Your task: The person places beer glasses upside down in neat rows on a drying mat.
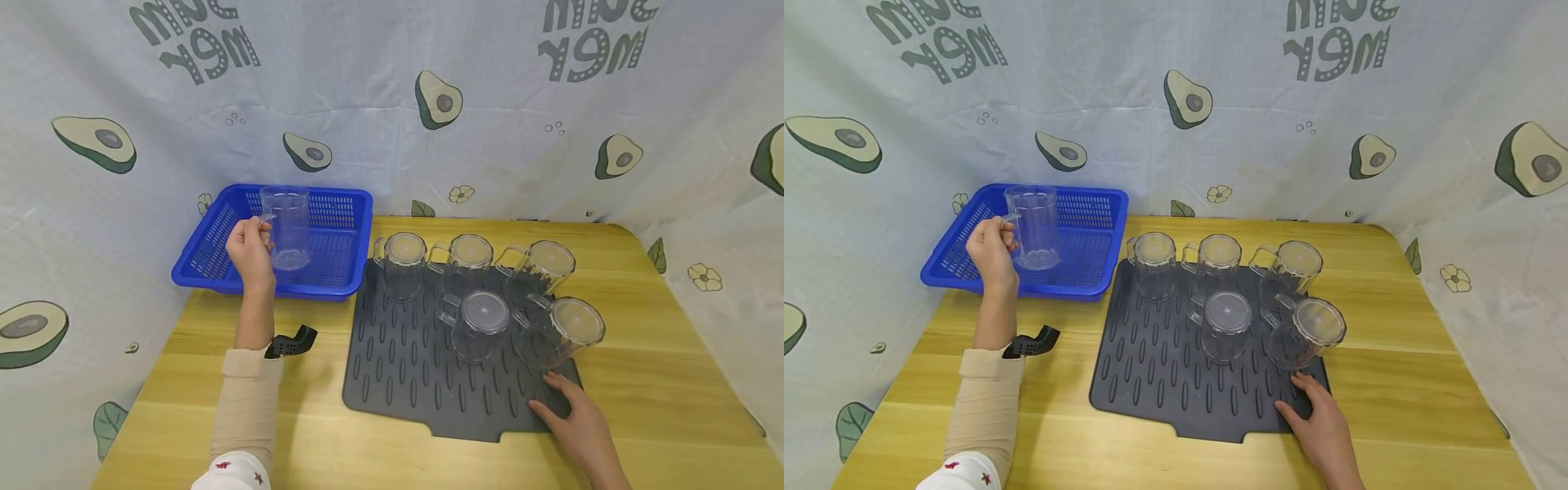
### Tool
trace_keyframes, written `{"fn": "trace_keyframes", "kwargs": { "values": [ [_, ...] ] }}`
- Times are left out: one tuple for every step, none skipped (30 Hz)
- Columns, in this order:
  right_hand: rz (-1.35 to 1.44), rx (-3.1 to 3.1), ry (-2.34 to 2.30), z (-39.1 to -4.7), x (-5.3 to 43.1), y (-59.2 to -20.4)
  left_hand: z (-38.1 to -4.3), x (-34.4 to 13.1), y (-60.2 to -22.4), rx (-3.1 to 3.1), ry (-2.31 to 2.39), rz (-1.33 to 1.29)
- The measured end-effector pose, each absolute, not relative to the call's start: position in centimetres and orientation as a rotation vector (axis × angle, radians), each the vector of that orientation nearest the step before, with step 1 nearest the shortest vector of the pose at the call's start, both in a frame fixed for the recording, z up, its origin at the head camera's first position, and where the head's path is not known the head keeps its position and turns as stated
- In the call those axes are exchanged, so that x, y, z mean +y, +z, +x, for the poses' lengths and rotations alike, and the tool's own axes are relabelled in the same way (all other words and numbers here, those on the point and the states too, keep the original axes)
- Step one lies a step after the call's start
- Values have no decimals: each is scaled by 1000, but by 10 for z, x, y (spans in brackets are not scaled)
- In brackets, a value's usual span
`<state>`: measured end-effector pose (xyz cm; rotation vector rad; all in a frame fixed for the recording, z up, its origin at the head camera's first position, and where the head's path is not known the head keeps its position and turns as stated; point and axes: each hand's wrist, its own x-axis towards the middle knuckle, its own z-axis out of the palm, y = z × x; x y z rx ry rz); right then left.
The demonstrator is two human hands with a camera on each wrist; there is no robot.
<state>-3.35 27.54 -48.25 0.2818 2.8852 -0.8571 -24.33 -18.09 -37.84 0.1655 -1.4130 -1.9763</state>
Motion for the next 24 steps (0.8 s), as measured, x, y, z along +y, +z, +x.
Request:
{"fn": "trace_keyframes", "kwargs": {
  "values": [
    [278,2888,-855,-34,275,-483,-241,-180,-377,-1393,-1991,142],
    [273,2891,-852,-34,276,-483,-240,-178,-376,-1377,-2002,122],
    [265,2895,-850,-33,276,-483,-237,-177,-374,-1368,-2011,103],
    [258,2900,-847,-33,276,-483,-235,-176,-373,-1358,-2020,86],
    [250,2907,-844,-33,276,-483,-233,-174,-371,-1351,-2028,71],
    [241,2914,-842,-33,276,-484,-231,-173,-370,-1343,-2040,59],
    [233,2921,-842,-33,276,-484,-228,-171,-368,-1333,-2055,50],
    [227,2927,-843,-33,276,-484,-226,-169,-367,-1322,-2072,37],
    [222,2932,-843,-33,276,-484,-223,-167,-365,-1312,-2088,24],
    [220,2935,-843,-33,276,-484,-220,-166,-364,-1299,-2106,9],
    [219,2936,-843,-33,277,-485,-217,-164,-362,-1281,-2127,-5],
    [218,2936,-844,-33,277,-485,-214,-162,-361,-1265,-2149,-22],
    [220,2933,-845,-33,277,-485,-211,-160,-359,-1253,-2166,-41],
    [222,2930,-846,-33,277,-485,-209,-159,-358,-1250,-2176,-58],
    [224,2929,-846,-33,276,-485,-206,-157,-357,-1246,-2188,-71],
    [227,2927,-847,-33,276,-485,-203,-155,-356,-1236,-2205,-79],
    [230,2924,-851,-33,276,-485,-200,-153,-355,-1230,-2219,-86],
    [230,2922,-853,-33,276,-485,-197,-151,-355,-1226,-2230,-92],
    [231,2921,-855,-33,276,-484,-195,-150,-355,-1228,-2237,-98],
    [231,2922,-858,-33,276,-485,-192,-148,-355,-1226,-2243,-102],
    [231,2922,-858,-33,276,-485,-190,-146,-355,-1222,-2252,-107],
    [229,2923,-861,-33,276,-485,-188,-144,-356,-1210,-2263,-116],
    [225,2926,-860,-33,277,-485,-186,-143,-356,-1203,-2267,-127],
    [220,2932,-858,-33,277,-485,-184,-141,-357,-1196,-2272,-140]
  ]
}}
